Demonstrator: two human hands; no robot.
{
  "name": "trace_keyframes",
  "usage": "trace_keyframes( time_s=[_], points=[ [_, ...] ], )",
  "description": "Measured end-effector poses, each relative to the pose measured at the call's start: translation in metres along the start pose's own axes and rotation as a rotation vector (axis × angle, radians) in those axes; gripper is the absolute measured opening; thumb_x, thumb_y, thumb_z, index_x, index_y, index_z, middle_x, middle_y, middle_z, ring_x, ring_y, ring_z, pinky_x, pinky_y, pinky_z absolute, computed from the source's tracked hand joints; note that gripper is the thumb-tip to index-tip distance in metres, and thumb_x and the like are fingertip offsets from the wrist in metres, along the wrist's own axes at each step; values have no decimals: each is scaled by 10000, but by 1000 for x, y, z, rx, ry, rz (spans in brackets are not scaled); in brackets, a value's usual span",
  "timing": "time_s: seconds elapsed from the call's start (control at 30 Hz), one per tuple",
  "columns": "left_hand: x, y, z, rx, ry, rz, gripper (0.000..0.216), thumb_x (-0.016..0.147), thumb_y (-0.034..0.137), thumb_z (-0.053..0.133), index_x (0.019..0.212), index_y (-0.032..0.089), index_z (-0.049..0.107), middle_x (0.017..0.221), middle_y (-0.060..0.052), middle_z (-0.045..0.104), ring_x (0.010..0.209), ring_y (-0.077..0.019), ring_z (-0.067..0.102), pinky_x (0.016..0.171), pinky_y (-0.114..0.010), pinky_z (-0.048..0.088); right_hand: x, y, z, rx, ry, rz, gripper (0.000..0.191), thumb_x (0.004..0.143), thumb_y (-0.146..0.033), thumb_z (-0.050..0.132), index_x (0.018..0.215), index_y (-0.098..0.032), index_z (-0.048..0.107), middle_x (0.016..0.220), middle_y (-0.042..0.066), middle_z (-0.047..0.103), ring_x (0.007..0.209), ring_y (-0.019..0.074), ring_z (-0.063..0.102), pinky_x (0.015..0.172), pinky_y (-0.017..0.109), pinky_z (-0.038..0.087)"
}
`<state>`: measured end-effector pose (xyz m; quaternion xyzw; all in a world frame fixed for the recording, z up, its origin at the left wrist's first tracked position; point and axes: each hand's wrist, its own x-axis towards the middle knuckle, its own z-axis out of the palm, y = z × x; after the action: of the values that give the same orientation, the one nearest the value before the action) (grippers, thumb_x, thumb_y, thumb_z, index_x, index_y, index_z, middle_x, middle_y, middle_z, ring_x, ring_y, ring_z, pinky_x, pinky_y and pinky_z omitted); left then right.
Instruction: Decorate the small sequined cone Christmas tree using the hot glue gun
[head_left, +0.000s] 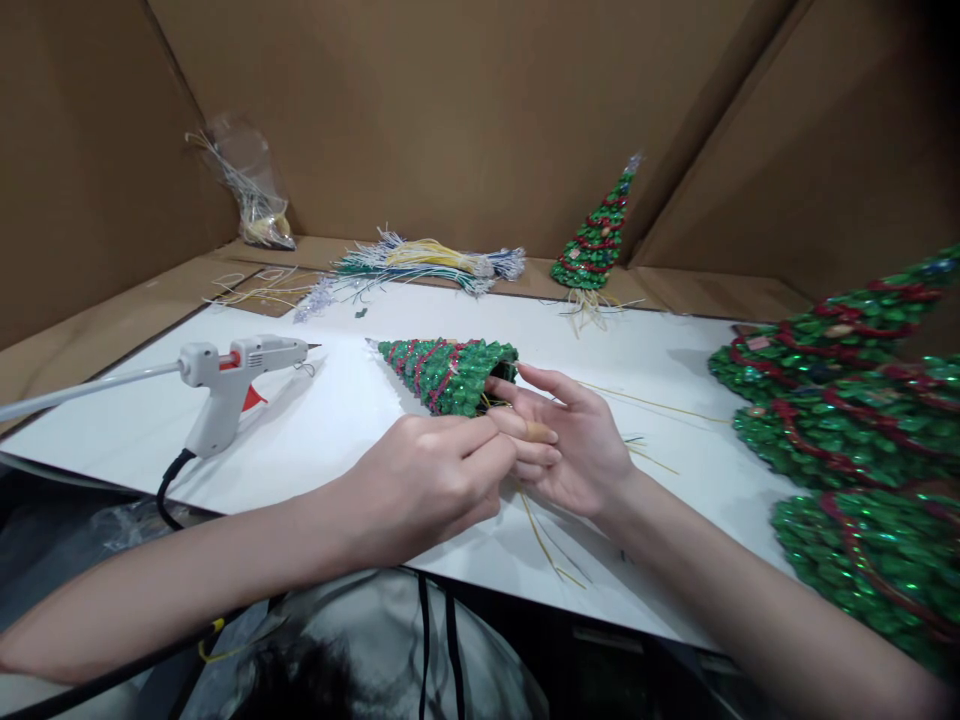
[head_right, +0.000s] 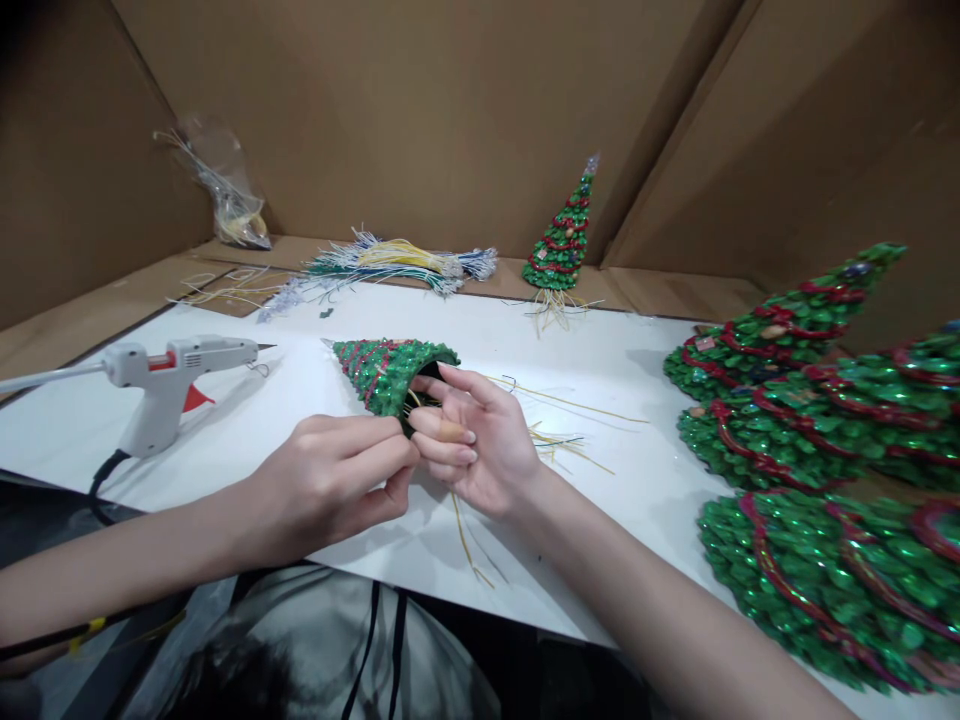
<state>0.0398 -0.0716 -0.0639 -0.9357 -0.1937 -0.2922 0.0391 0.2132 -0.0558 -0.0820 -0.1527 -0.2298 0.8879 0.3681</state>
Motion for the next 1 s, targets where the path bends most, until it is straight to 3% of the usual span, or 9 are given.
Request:
trace_keyframes(
  time_s=[0.2,0.37,0.6,1.0],
  points=[
    [-1,0,-6,-40,-63,-53,125,828,127,449,735,166,524,654,20,542,562,-98,504,506,-208,399,-1,-1,3,19,31,8,359,918,-386,284,845,-154,548,412,-100,227,338,65,96,331,173,153],
    [-1,0,-14,-168,-78,-148,115,837,134,465,771,152,558,662,6,546,563,-96,487,522,-201,397,-2,-1,6,33,49,22,433,931,-416,219,775,-161,533,416,-101,188,336,57,67,326,165,134],
    [-8,-5,-18,-279,-146,-161,154,883,160,434,788,156,556,695,-18,562,615,-115,502,578,-216,410,-2,-1,6,44,64,28,483,935,-462,178,780,-169,529,423,-104,174,333,62,60,315,163,154],
    [-21,-27,-27,-296,-38,-280,90,835,109,499,812,156,572,728,-2,587,638,-85,518,612,-192,426,-1,-2,0,34,-13,59,528,935,-474,151,849,-158,564,449,-100,159,338,49,57,334,181,82]
  ],
)
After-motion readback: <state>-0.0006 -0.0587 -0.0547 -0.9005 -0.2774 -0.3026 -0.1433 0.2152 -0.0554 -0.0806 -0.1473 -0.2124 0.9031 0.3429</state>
